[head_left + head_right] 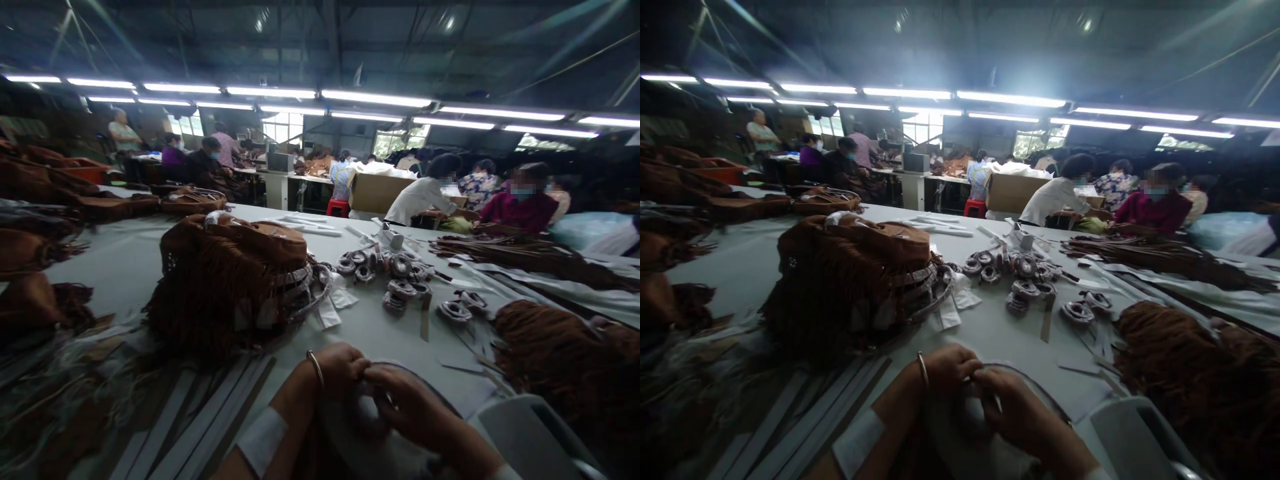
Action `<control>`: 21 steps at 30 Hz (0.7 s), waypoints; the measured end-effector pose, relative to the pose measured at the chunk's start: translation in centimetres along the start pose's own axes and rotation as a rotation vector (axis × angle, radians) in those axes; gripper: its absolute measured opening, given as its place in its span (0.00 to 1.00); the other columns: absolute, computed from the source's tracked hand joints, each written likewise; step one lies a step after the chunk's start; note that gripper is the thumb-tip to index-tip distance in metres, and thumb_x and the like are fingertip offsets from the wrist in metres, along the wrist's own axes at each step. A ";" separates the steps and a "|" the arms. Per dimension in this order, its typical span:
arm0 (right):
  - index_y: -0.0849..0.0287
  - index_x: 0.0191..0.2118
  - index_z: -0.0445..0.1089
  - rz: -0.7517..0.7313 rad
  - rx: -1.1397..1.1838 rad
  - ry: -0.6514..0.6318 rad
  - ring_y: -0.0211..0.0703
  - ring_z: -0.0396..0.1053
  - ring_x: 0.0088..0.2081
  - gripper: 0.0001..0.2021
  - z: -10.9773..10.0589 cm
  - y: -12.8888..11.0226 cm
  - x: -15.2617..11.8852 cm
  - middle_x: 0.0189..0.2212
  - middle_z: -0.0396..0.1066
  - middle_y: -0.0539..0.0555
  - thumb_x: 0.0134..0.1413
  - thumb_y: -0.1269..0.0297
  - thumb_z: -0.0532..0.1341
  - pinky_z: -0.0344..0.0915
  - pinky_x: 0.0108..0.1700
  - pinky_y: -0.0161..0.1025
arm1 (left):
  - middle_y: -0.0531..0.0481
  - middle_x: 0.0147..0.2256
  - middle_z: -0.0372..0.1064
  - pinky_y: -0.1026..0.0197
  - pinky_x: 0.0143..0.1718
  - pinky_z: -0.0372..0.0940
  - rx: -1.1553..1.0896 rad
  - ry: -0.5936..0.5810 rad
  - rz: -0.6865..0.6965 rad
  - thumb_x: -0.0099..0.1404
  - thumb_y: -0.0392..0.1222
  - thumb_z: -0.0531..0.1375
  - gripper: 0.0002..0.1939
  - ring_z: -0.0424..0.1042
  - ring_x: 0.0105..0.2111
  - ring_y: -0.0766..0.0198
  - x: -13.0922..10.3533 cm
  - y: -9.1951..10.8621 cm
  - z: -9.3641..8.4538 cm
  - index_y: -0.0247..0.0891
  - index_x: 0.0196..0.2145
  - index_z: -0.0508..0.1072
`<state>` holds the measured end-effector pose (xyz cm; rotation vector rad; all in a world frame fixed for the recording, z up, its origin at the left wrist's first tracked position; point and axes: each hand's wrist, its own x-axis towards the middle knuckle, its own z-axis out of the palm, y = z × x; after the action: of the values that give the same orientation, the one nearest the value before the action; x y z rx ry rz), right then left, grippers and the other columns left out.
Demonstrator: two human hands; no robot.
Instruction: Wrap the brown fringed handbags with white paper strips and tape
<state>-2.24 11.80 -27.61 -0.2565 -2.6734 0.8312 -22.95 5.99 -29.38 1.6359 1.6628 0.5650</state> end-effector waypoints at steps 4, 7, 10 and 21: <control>0.55 0.48 0.73 0.078 -0.065 0.124 0.47 0.75 0.46 0.14 1.4 2.6 1.4 0.44 0.78 0.57 0.58 0.74 0.56 0.70 0.50 0.43 | 0.55 0.26 0.65 0.67 0.28 0.56 -0.184 -0.047 0.060 0.68 0.57 0.56 0.22 0.61 0.28 0.67 0.3 -0.4 -0.6 0.34 0.36 0.77; 0.57 0.48 0.71 0.180 -0.255 0.208 0.50 0.75 0.44 0.11 2.0 3.2 0.9 0.44 0.77 0.59 0.62 0.68 0.57 0.71 0.47 0.45 | 0.57 0.26 0.65 0.68 0.26 0.55 -0.167 -0.022 -0.019 0.58 0.53 0.66 0.19 0.61 0.28 0.67 0.7 -0.2 -0.5 0.34 0.38 0.77; 0.57 0.47 0.71 0.278 -0.458 0.239 0.52 0.75 0.41 0.09 2.2 3.3 -0.1 0.42 0.77 0.60 0.64 0.64 0.57 0.69 0.44 0.45 | 0.56 0.25 0.65 0.67 0.25 0.53 -0.100 0.046 -0.065 0.59 0.53 0.65 0.18 0.61 0.27 0.67 0.9 0.4 -0.2 0.33 0.36 0.77; 0.58 0.62 0.62 0.170 -0.566 0.278 0.60 0.70 0.52 0.23 1.6 3.5 0.2 0.53 0.72 0.64 0.60 0.69 0.57 0.66 0.52 0.54 | 0.49 0.36 0.75 0.63 0.36 0.59 0.183 0.199 -0.019 0.66 0.49 0.61 0.10 0.71 0.36 0.61 0.3 3.0 -0.3 0.40 0.36 0.72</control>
<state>-2.72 13.86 -30.84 -0.6840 -2.5792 0.0467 -21.14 6.66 -27.00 1.7374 1.9219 0.5978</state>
